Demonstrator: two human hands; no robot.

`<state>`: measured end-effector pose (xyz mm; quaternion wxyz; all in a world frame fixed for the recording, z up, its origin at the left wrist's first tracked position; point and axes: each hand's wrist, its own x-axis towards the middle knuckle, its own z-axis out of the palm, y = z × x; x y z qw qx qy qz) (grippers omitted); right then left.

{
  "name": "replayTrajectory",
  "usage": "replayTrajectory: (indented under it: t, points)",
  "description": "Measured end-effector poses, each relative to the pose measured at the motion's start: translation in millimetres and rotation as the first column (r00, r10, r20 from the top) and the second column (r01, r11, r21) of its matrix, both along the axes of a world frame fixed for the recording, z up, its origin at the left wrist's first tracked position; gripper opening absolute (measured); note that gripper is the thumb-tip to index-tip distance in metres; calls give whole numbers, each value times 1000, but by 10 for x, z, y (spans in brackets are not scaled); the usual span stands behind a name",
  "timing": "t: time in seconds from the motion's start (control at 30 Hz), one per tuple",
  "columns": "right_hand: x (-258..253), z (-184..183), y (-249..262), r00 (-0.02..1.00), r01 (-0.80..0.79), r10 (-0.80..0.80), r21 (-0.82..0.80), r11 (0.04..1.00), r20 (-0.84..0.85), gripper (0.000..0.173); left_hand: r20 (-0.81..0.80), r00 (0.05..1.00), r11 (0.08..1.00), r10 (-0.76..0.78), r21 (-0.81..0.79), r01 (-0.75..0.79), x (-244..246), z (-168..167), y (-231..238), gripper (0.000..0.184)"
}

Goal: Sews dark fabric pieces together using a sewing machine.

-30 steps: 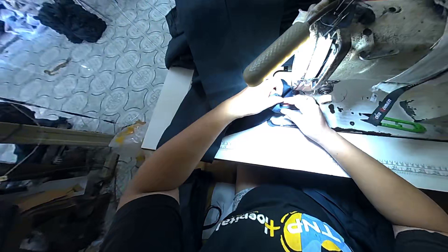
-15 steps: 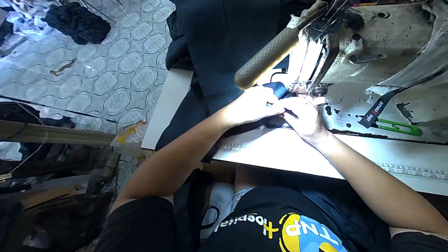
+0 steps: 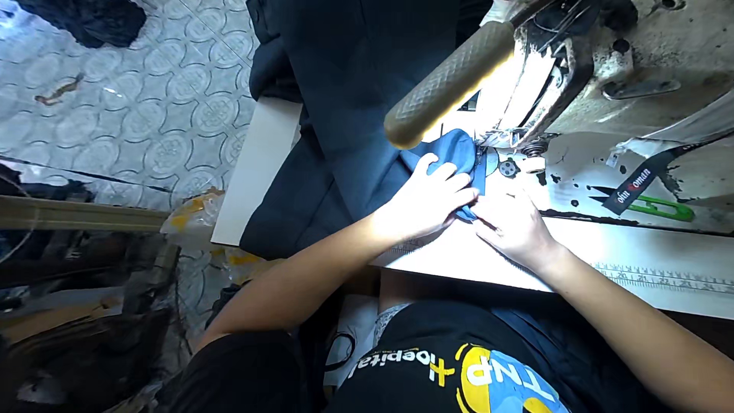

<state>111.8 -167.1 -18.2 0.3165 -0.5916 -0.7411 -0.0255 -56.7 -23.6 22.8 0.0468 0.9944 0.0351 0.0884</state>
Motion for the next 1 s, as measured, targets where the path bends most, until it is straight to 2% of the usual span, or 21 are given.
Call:
replayTrajectory:
  t: [0.03,0.17,0.3,0.4,0.53,0.6,0.67,0.73,0.77,0.83,0.9,0.97,1.0]
  points:
    - [2,6,-25,1000,8,-8,4,1000,22,26,-1,1000,999,10,-40,-10,-16,-49,-26,38]
    - [17,59,-57,997,40,-36,-56,998,73,28,-16,998,991,68,-116,-70,-33,-75,-50,39]
    - [64,107,74,998,43,-40,-90,995,43,26,-61,995,981,83,-169,-92,45,-11,72,36]
    - [115,180,225,999,52,-51,-156,986,11,26,-15,997,983,82,-164,-83,109,-38,204,38]
    - [185,188,372,995,82,-92,-277,958,-25,21,-73,995,931,69,-354,-90,199,23,404,37]
    - [226,107,418,995,98,-98,-264,960,13,20,-53,999,915,-10,-404,-12,266,104,610,31]
    - [212,95,435,991,128,-114,-292,948,63,18,-60,997,954,-53,-300,32,351,160,790,29]
    - [190,124,442,988,142,-117,-300,943,101,15,-196,980,994,19,-104,-40,409,298,786,26]
    - [195,132,445,989,141,-118,-296,945,93,15,-210,976,998,52,-7,-55,415,389,724,26]
    - [204,102,437,991,128,-131,-237,963,3,17,-201,978,997,48,62,-36,337,638,518,22]
    - [192,60,389,981,99,-119,-127,987,-156,28,-259,966,999,-21,-37,12,209,848,311,24]
    - [116,76,325,968,60,-49,38,998,-246,30,-226,970,983,-94,-174,55,107,758,218,31]
    - [88,84,297,977,25,6,144,989,-212,25,-179,978,948,-105,-314,44,78,653,206,33]
